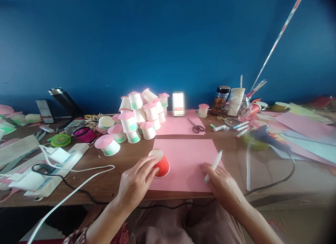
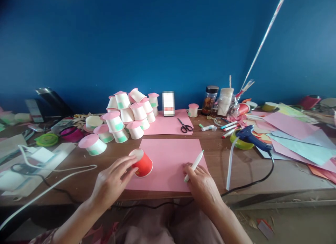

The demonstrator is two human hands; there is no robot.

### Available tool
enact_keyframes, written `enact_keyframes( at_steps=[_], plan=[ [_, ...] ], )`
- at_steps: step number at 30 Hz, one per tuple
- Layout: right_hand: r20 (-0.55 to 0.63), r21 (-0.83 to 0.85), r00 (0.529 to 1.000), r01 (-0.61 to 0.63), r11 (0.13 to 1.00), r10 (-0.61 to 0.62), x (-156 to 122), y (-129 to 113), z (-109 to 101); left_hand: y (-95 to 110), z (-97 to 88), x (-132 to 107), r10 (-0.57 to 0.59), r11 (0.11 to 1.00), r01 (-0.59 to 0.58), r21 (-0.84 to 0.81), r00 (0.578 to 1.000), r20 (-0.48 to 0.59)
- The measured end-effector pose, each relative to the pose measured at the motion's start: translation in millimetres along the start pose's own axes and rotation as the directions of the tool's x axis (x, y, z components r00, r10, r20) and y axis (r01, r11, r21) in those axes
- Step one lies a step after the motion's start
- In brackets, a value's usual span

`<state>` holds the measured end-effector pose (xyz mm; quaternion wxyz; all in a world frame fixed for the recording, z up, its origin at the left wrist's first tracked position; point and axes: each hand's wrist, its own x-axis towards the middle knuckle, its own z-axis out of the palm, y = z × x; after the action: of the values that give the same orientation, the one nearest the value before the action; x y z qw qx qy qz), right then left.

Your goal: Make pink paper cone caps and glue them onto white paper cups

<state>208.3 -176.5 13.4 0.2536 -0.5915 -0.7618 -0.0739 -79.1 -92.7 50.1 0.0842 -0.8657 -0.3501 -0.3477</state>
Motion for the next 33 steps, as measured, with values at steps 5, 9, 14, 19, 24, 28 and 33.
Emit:
enact_keyframes(
  at_steps=[5,9,14,19,24,28,33],
  plan=[
    [-0.019,0.002,1.0,0.011,1.0,-0.011,-0.6,0.3,-0.1,4.6,3.6,0.5,0.002,1.0,-0.002,-0.007,1.0,0.029],
    [-0.032,-0.004,0.999,0.011,1.0,-0.011,-1.2,0.6,2.2,3.1,2.7,-3.8,-0.045,0.999,0.045,-0.004,0.999,0.011],
    [-0.024,-0.008,1.0,0.008,1.0,-0.008,-2.4,0.4,3.8,7.7,14.4,-8.6,-0.353,0.935,0.354,-0.002,0.932,-0.079],
    [0.005,0.025,1.0,-0.006,1.0,0.006,-3.0,1.4,2.3,9.6,39.2,-8.4,-0.41,0.912,0.409,-0.019,0.911,-0.047],
    [-0.008,0.036,1.0,-0.006,0.999,0.006,-4.0,2.1,2.1,6.0,48.9,-10.6,-0.449,0.888,0.446,-0.111,0.893,-0.009],
    [-0.011,0.031,1.0,0.001,1.0,-0.001,-4.2,3.0,3.5,4.8,47.7,-12.3,-0.447,0.886,0.443,-0.136,0.894,-0.002],
    [-0.025,0.027,1.0,0.005,1.0,-0.004,-6.5,4.4,5.5,3.8,47.2,-13.0,-0.43,0.887,0.425,-0.179,0.903,0.01]
  ],
)
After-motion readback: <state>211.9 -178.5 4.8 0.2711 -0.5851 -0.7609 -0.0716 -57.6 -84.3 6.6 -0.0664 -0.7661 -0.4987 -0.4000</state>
